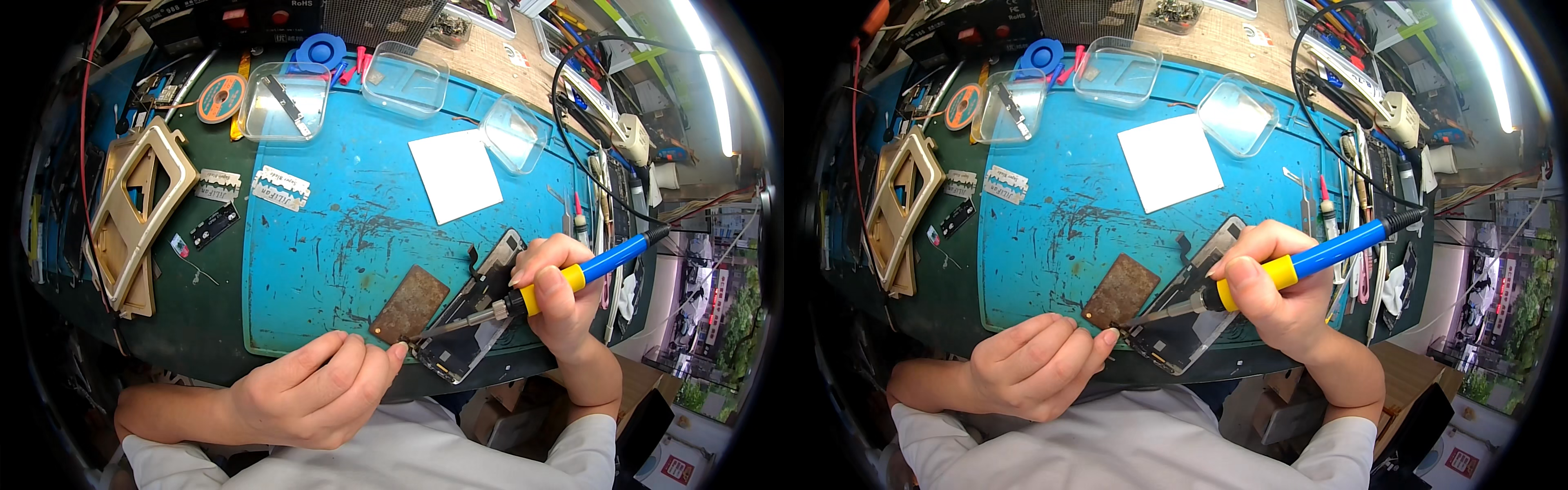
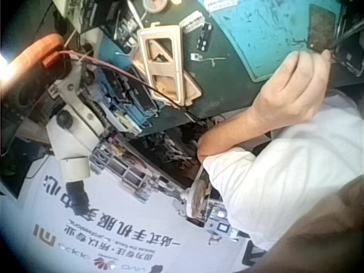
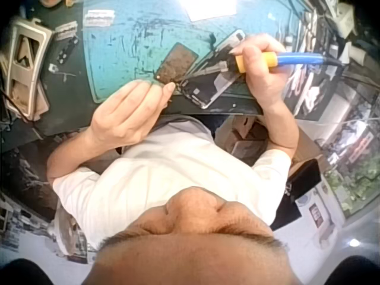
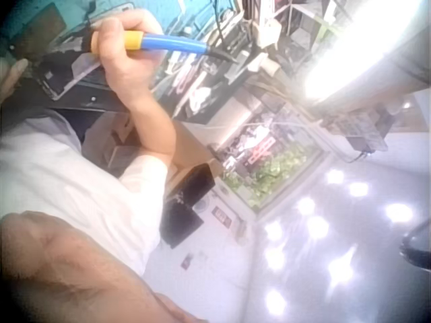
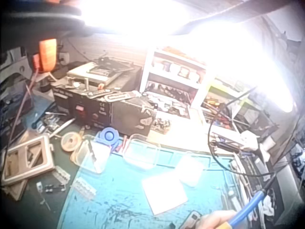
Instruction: The person repairs a smartphone screen assembly on a workbench. They use tweezers to adjust internal components, apply flux with a syringe, and solder connections using a soldering iron. The person also uses a heat gun and a microscope during the process.
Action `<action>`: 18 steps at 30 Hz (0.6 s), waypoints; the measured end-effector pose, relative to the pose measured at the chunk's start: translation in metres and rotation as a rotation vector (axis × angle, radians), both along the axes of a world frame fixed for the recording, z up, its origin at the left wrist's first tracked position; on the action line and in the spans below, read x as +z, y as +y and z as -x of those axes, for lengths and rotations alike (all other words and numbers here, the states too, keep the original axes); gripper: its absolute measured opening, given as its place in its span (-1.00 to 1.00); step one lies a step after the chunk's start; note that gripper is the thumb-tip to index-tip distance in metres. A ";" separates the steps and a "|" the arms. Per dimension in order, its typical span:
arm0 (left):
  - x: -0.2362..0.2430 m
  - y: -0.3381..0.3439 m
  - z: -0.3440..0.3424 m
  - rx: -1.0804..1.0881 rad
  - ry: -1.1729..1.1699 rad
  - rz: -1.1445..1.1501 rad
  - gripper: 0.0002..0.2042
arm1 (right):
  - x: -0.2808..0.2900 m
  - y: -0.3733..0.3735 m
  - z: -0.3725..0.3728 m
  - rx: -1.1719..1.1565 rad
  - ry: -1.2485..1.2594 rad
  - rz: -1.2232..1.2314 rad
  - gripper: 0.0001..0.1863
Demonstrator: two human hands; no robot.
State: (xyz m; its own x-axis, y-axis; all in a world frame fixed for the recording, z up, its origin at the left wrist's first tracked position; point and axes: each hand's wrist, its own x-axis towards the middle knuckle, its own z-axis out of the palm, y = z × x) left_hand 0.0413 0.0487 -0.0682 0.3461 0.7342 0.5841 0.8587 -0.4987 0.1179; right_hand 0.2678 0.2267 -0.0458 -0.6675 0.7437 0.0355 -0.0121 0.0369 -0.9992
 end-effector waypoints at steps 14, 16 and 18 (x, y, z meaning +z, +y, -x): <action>0.000 0.000 0.001 -0.003 0.012 0.001 -0.80 | 0.001 -0.001 0.001 0.006 -0.015 -0.016 -0.83; -0.001 0.000 0.001 -0.004 0.011 -0.002 -0.80 | 0.000 -0.001 0.001 0.010 -0.015 -0.021 -0.83; -0.001 0.000 0.000 -0.005 0.011 -0.003 -0.81 | 0.000 -0.001 0.001 0.009 -0.018 -0.028 -0.83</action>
